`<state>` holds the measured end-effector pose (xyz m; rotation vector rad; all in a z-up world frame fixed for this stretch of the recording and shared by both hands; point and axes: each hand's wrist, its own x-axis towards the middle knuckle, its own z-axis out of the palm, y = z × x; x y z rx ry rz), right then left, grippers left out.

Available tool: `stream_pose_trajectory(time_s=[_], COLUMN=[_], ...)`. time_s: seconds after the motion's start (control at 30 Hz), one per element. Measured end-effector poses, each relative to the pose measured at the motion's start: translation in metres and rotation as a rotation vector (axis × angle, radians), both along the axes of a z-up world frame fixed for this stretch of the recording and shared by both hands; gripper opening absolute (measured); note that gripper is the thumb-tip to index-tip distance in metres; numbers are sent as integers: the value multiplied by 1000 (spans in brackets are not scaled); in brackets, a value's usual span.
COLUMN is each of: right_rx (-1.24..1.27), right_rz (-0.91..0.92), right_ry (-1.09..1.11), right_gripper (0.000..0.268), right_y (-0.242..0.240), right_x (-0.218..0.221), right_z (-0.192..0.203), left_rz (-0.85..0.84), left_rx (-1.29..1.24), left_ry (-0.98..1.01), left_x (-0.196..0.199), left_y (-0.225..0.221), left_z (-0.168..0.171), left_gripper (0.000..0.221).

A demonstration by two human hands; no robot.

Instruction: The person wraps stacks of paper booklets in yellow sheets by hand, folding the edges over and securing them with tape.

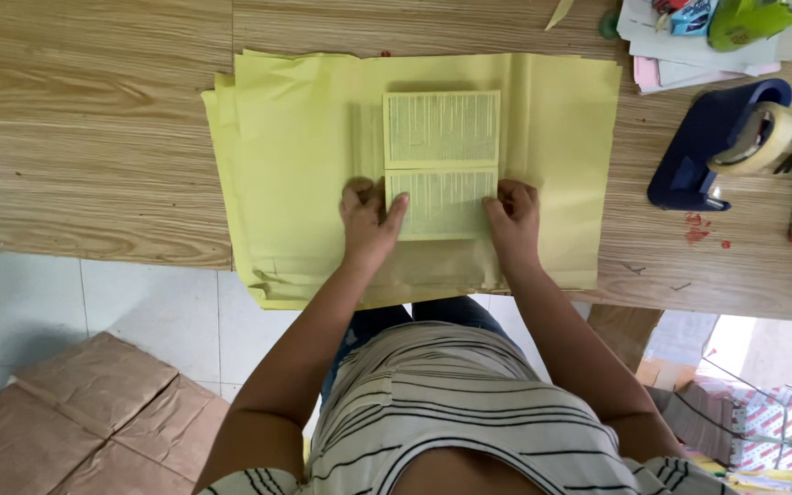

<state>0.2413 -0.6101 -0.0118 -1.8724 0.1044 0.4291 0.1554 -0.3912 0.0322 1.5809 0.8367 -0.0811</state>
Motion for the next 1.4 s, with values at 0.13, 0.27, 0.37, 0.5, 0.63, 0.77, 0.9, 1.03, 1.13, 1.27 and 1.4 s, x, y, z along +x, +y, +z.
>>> stream_pose_trajectory(time_s=[0.13,0.27,0.37,0.5,0.63,0.77,0.9,1.03,1.13,1.27,1.4], right_rx=[120,173,153,85,134,-300,-696,-1077,-1096,-1120,-1165], right_rz=[78,245,239,232,252,293,176,21,-40,-112,-196], right_ry=[13,21,-3,-16,-225,-800,-874,-297,-242,-324,-530], right_gripper=[58,66,68,70,75,70,66,76,69,60,48], right_y=[3,11,12,12,1,-55,-130,-127,-106,-93,-100], right_x=[3,1,1,-1,-9,-30,-66,-96,-104,-107,-106], right_z=[1,20,4,7,13,-5,-56,-74,-81,-77,-96], left_rz=[-145,-133,-118,-130,-89,-161,-417,-494,-529,-546,-526], left_rx=[178,-6,-11,9,187,826,1047,1110,1109,1092,1118], left_ry=[-61,-265,-272,-280,-309,-71,101,90,71,77,21], left_x=[0,9,14,11,-9,-57,-70,-52,-48,-48,-49], left_y=[-5,-15,-12,-9,5,52,81,102,110,112,113], left_z=[-3,41,32,19,-16,-72,-81,-87,-84,-83,-89], left_gripper=[68,65,63,64,66,68,74,75,75,76,77])
